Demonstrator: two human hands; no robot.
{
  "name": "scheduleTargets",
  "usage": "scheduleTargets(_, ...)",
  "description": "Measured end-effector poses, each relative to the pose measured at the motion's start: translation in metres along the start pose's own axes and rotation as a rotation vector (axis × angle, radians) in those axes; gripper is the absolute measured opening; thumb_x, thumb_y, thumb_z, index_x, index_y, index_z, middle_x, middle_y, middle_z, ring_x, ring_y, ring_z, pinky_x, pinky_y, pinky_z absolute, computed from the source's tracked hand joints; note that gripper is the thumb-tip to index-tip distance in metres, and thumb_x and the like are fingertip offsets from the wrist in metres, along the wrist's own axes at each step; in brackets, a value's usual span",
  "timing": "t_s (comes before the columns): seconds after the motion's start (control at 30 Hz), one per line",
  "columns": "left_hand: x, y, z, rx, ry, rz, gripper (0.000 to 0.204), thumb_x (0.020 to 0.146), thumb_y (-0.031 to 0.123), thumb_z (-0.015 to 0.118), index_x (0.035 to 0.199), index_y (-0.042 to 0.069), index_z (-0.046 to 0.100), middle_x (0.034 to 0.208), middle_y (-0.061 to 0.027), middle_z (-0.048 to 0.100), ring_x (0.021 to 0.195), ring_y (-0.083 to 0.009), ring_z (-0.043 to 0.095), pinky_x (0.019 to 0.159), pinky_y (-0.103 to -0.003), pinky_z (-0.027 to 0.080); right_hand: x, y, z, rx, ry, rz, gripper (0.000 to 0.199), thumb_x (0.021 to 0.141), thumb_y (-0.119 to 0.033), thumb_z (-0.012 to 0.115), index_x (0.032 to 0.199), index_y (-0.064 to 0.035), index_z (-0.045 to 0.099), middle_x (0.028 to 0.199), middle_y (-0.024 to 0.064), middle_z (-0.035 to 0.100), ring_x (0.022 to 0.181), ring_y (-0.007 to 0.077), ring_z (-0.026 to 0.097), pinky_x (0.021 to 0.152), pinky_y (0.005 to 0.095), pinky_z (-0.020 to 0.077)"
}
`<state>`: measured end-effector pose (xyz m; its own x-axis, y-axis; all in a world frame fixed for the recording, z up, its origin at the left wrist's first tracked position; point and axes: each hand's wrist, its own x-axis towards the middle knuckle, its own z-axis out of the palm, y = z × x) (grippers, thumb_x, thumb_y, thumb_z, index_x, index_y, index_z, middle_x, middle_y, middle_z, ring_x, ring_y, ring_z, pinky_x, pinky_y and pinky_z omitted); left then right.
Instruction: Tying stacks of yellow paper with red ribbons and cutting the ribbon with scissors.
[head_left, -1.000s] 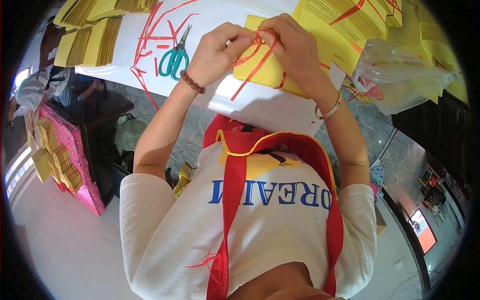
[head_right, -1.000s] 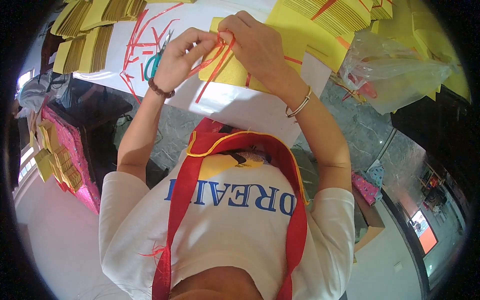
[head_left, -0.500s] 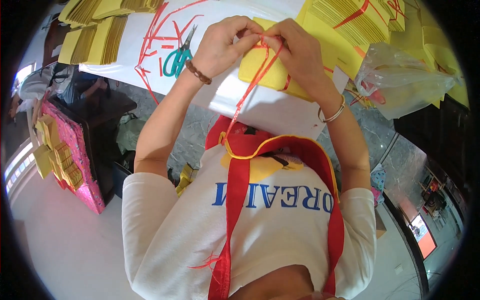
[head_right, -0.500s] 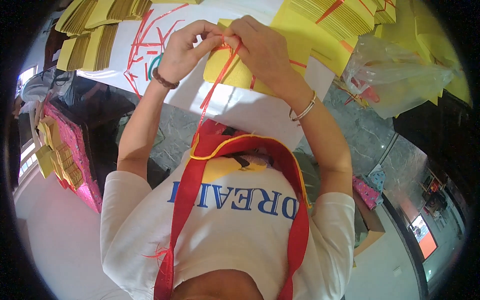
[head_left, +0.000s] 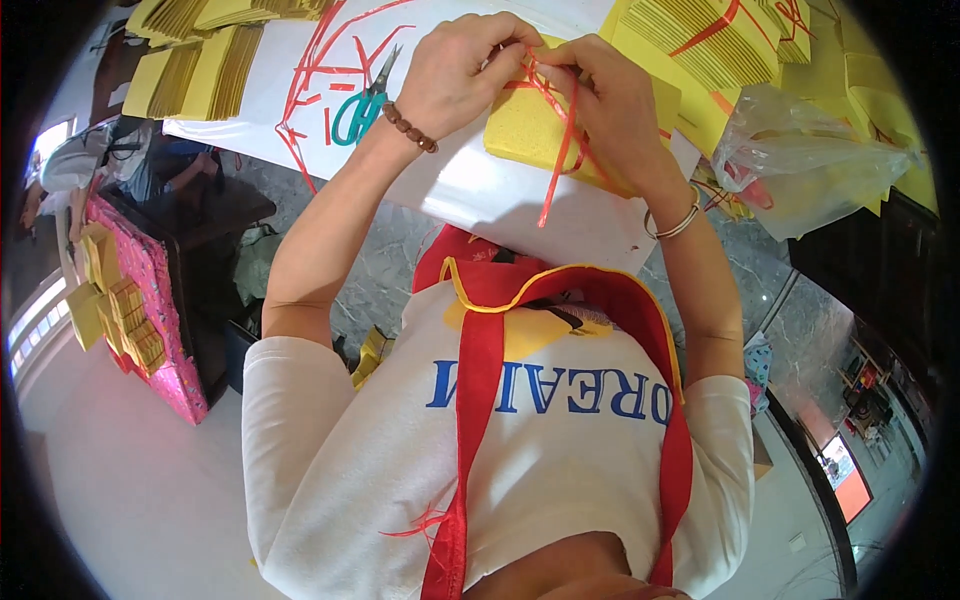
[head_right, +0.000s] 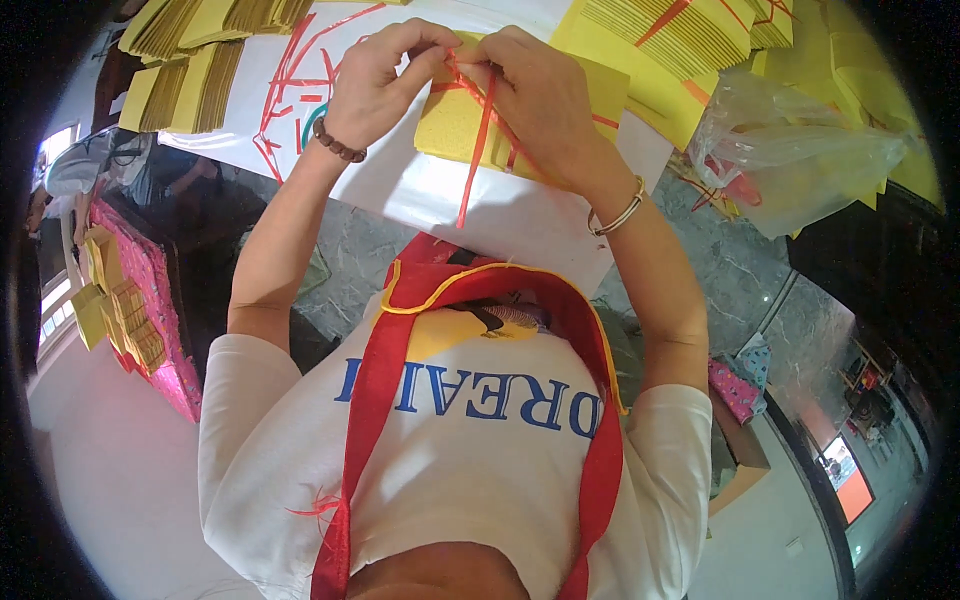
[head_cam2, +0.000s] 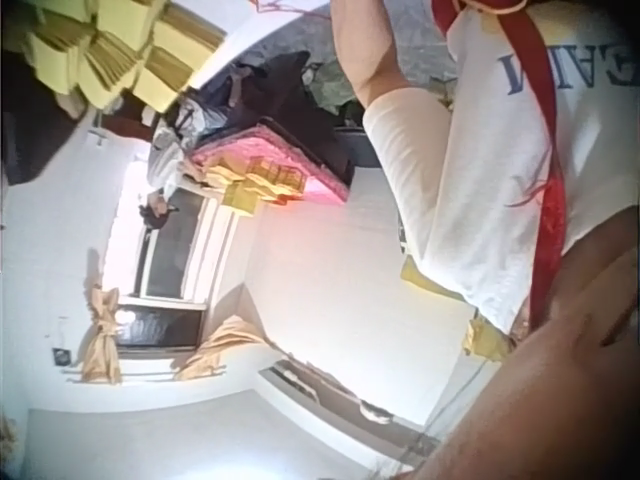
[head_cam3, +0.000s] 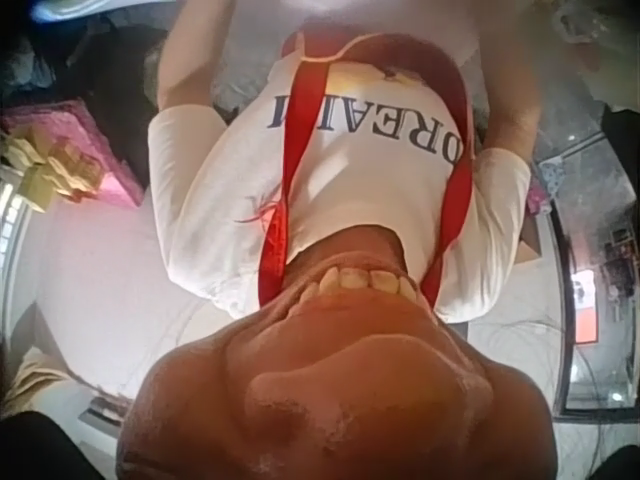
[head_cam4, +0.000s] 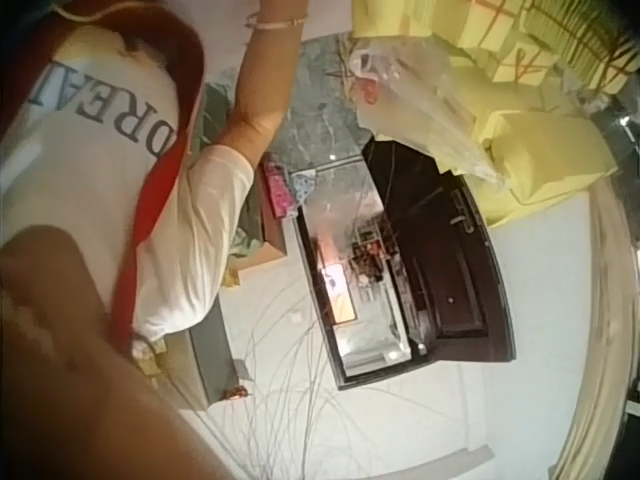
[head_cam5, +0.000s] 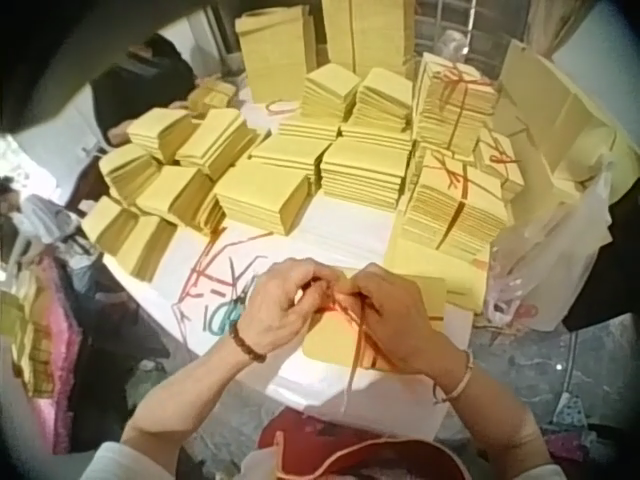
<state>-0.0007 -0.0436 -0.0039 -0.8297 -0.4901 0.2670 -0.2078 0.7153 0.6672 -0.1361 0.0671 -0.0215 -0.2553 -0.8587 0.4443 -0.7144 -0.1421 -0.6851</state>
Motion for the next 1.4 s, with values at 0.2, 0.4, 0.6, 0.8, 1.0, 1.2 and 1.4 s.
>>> scheduleTargets(0.2,0.003,-0.002,0.0,0.175,0.009,0.147,0.011,0.076,0.01,0.056,0.085,0.007,0.061,0.07,-0.0066,0.059,0.063,-0.0211,0.055,0.057,-0.032,0.044,-0.003,0.0,-0.004,-0.177,0.052,-0.096,0.01,0.074,-0.019,0.064,0.073,-0.0099,0.059,0.068,0.0023,0.057,0.062,0.0202,0.056,0.054,0.0322,0.0412)
scheduleTargets(0.4,0.0,-0.042,-0.001,0.329,0.016,0.244,0.005,0.074,0.01,0.056,0.079,0.009,0.057,0.066,-0.0038,0.055,0.063,-0.0227,0.054,0.057,-0.035,0.04,-0.023,0.001,-0.011,-0.273,-0.026,-0.133,0.01,0.074,-0.017,0.061,0.069,-0.011,0.055,0.064,-0.0001,0.054,0.062,0.0193,0.053,0.054,0.0342,0.0347)
scheduleTargets(0.6,0.01,-0.015,-0.013,0.658,-0.12,0.286,0.023,0.076,0.01,0.054,0.099,0.008,0.054,0.076,-0.0065,0.057,0.07,-0.0224,0.055,0.058,-0.034,0.042,-0.027,0.004,-0.014,-0.32,-0.037,-0.167,0.007,0.072,-0.014,0.06,0.068,-0.0119,0.054,0.063,-0.0014,0.052,0.061,0.0186,0.052,0.055,0.0336,0.0331)
scheduleTargets(0.8,-0.004,-0.048,0.005,0.513,-0.09,0.177,0.023,0.078,0.011,0.055,0.101,0.008,0.055,0.079,-0.0066,0.057,0.07,-0.0188,0.055,0.061,-0.032,0.043,-0.027,-0.004,-0.012,-0.263,-0.06,-0.13,0.005,0.072,-0.015,0.06,0.071,-0.0114,0.058,0.066,-0.0004,0.055,0.064,0.0198,0.053,0.058,0.0343,0.0352)
scheduleTargets(1.0,-0.05,-0.083,0.019,-0.315,0.311,-0.218,0.016,0.08,0.02,0.061,0.087,0.005,0.062,0.073,-0.0054,0.06,0.065,-0.0125,0.057,0.058,-0.023,0.044,-0.029,-0.004,-0.02,-0.235,-0.101,-0.045,0.008,0.074,-0.018,0.062,0.078,-0.011,0.061,0.07,0.0019,0.057,0.069,0.0215,0.054,0.062,0.0343,0.0377)
scheduleTargets(1.2,-0.117,-0.152,-0.012,0.122,0.401,-0.505,0.019,0.076,0.023,0.059,0.087,0.007,0.063,0.083,-0.0106,0.061,0.074,-0.0259,0.059,0.065,-0.035,0.047,-0.036,-0.008,-0.019,-0.245,-0.052,-0.125,0.014,0.075,-0.017,0.061,0.088,-0.0115,0.061,0.077,0.0026,0.059,0.073,0.0213,0.054,0.066,0.0334,0.0388)
scheduleTargets(1.4,-0.14,-0.161,-0.002,0.542,0.194,-0.521,0.031,0.075,0.03,0.06,0.103,0.016,0.059,0.102,-0.009,0.057,0.095,-0.0303,0.051,0.076,-0.044,0.043,-0.049,-0.025,-0.027,-0.103,-0.089,0.005,0.019,0.079,-0.01,0.056,0.097,-0.0109,0.06,0.082,0.0042,0.061,0.077,0.0205,0.056,0.069,0.0315,0.0396)
